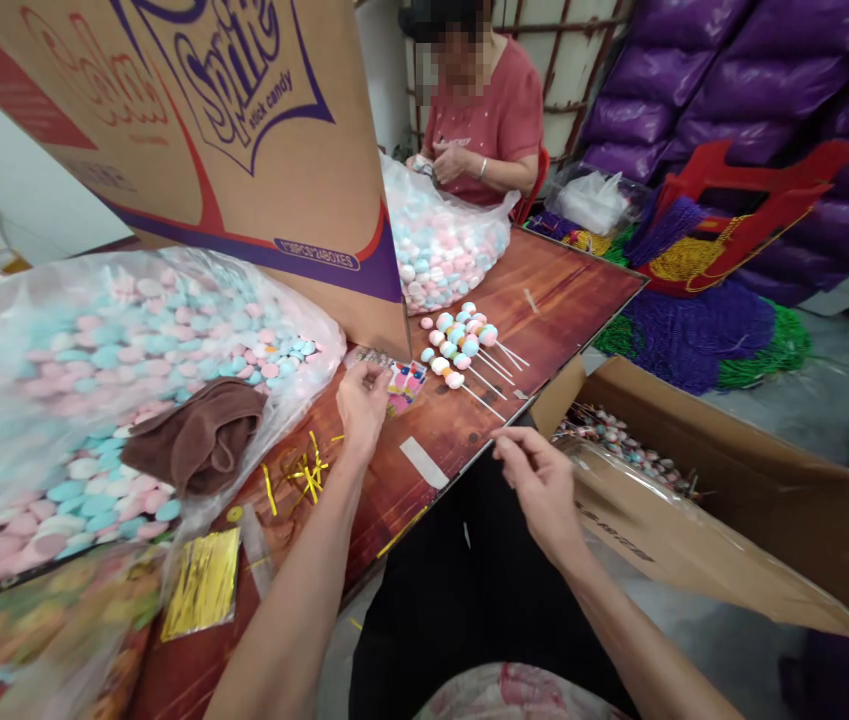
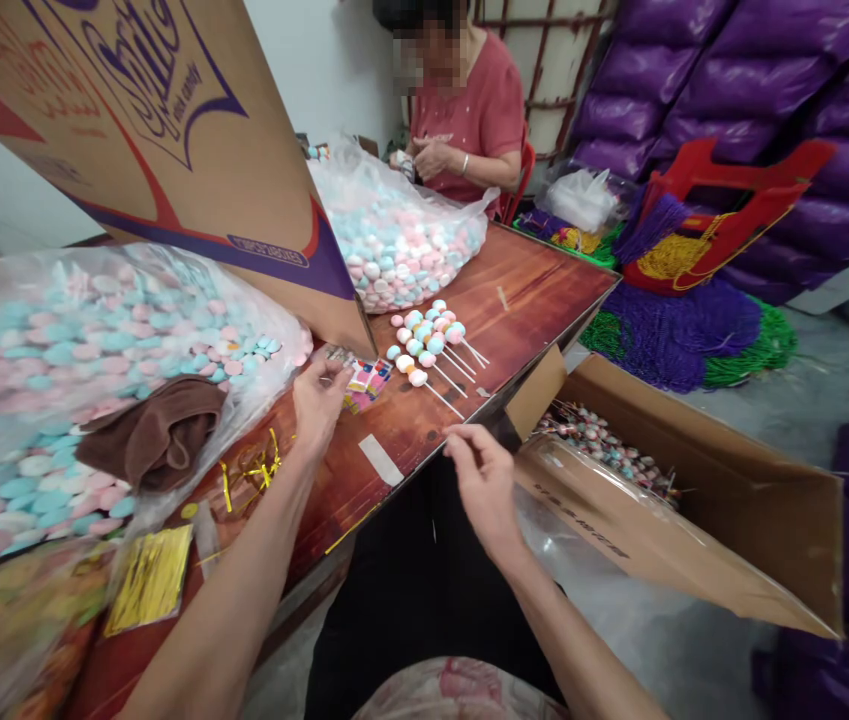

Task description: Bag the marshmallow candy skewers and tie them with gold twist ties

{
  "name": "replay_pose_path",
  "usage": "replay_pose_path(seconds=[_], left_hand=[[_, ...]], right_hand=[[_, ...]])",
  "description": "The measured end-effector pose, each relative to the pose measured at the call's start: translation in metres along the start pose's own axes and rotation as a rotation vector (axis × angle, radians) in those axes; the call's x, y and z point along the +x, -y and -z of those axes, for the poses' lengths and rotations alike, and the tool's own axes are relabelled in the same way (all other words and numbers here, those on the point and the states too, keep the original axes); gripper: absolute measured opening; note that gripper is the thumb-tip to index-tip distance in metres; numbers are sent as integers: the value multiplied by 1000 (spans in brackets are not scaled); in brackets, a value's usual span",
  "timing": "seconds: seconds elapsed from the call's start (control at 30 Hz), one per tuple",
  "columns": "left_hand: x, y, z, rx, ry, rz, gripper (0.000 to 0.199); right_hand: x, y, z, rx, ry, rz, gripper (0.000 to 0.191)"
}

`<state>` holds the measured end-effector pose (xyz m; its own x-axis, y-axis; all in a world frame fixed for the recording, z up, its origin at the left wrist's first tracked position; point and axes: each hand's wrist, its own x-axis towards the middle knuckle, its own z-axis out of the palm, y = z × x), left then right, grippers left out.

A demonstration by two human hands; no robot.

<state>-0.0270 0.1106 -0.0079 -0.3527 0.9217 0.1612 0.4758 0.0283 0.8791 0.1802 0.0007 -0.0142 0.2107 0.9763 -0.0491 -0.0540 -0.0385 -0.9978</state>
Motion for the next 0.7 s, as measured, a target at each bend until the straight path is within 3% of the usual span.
replay_pose_path(seconds=[0.07,0.23,0.37,0.43,0.53,0.6,0.7], left_hand=[[-18,-7,7,-101,7,-23,11],[-76,-24,20,-434,59,36,14],[-117,-26,31,-486,-122,124,23],[-133,-23,35,-594,-25,279,34],[-143,-22,39,-950,194,569,41],[-138,-22,41,-1213,211,693,39],[-124,-24,44,-1453,172,772,23]], right_hand=[[0,7,-21,-22,89,-19,24],[10,14,-69,237,228,-197,33],[7,14,-84,309,238,-188,31],[3,16,-83,284,257,-141,29],[-4,22,-80,199,313,-68,26],[-9,26,-80,161,344,-34,24],[-13,29,-80,165,398,-30,24]])
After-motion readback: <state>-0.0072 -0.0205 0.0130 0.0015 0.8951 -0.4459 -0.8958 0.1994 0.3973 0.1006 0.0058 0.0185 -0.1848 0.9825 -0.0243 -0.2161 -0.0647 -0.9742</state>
